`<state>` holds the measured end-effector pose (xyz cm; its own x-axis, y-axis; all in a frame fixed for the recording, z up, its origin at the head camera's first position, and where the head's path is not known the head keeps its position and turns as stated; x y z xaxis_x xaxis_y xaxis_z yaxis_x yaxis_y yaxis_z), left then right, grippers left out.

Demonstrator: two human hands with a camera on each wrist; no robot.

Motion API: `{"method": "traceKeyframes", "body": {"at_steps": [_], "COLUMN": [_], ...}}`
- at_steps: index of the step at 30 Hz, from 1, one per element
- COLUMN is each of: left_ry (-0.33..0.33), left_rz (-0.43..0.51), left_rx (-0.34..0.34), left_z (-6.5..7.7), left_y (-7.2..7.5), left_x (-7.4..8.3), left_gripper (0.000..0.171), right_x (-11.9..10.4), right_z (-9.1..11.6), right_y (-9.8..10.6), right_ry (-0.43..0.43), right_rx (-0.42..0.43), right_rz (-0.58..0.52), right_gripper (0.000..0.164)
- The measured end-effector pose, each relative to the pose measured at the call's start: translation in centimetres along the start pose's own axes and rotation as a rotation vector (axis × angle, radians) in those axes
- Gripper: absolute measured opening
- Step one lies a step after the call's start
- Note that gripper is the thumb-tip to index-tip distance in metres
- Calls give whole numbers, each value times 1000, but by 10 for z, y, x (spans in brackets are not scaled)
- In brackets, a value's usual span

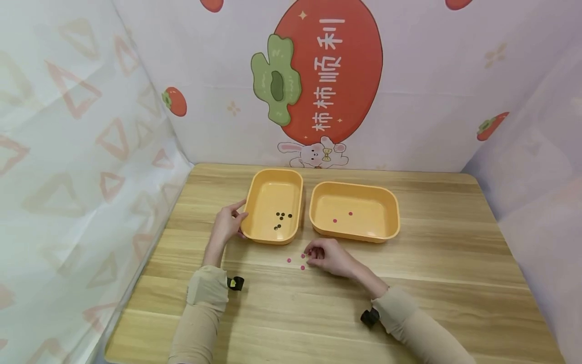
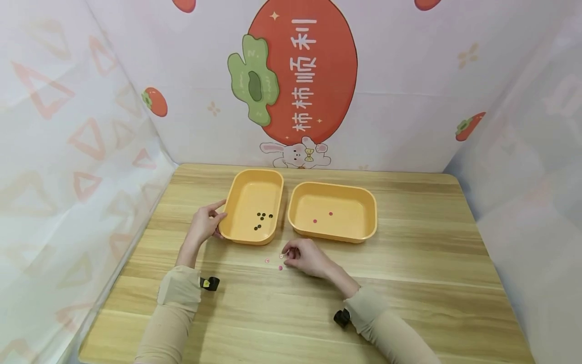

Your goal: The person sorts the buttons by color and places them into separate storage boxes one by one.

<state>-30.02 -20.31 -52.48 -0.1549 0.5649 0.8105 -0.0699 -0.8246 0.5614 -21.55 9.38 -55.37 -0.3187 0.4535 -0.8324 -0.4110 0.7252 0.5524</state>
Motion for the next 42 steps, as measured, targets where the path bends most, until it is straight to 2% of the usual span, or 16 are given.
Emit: {"method": "traceKeyframes", "body": {"at_steps": [6, 15, 22, 29, 36, 42], "left_ry": [-7, -15, -8, -13, -18, -15], "left_rz": [10, 8, 14, 12, 11, 0], "left_rx": [2, -1, 6, -4, 9, 1], "left_z": [1, 2, 2, 2, 5, 4], "left_y": [-1, -1, 0, -1, 0, -1], "left_x": [1, 2, 4, 3, 3, 2], "left_gripper": [53, 53, 53, 53, 53, 53], "right_x": [6, 10, 9, 6, 1, 1], "right_z": [0, 2, 2, 4, 3, 3], "right_y": [-8, -13, -18, -21, -28, -31], "right_ry": [-5, 23, 39, 56, 121, 88], "right_rx": [-10, 54, 100, 146, 162, 177], "right_rz": [14, 30, 54, 55, 99, 141], "right_gripper": [16, 7, 16, 11, 8, 11]}}
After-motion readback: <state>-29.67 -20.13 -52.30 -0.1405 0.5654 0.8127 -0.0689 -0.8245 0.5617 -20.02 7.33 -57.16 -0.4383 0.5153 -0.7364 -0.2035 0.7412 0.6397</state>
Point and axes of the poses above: each hand's wrist, its own z-axis away from the middle knuckle, its own y-axis out of the back of the hand, x = y × z, the point moved 7 cm from there along -z, towards the middle knuckle, and after that the axes turned 3 degrees about x, right-handed, at the moved point
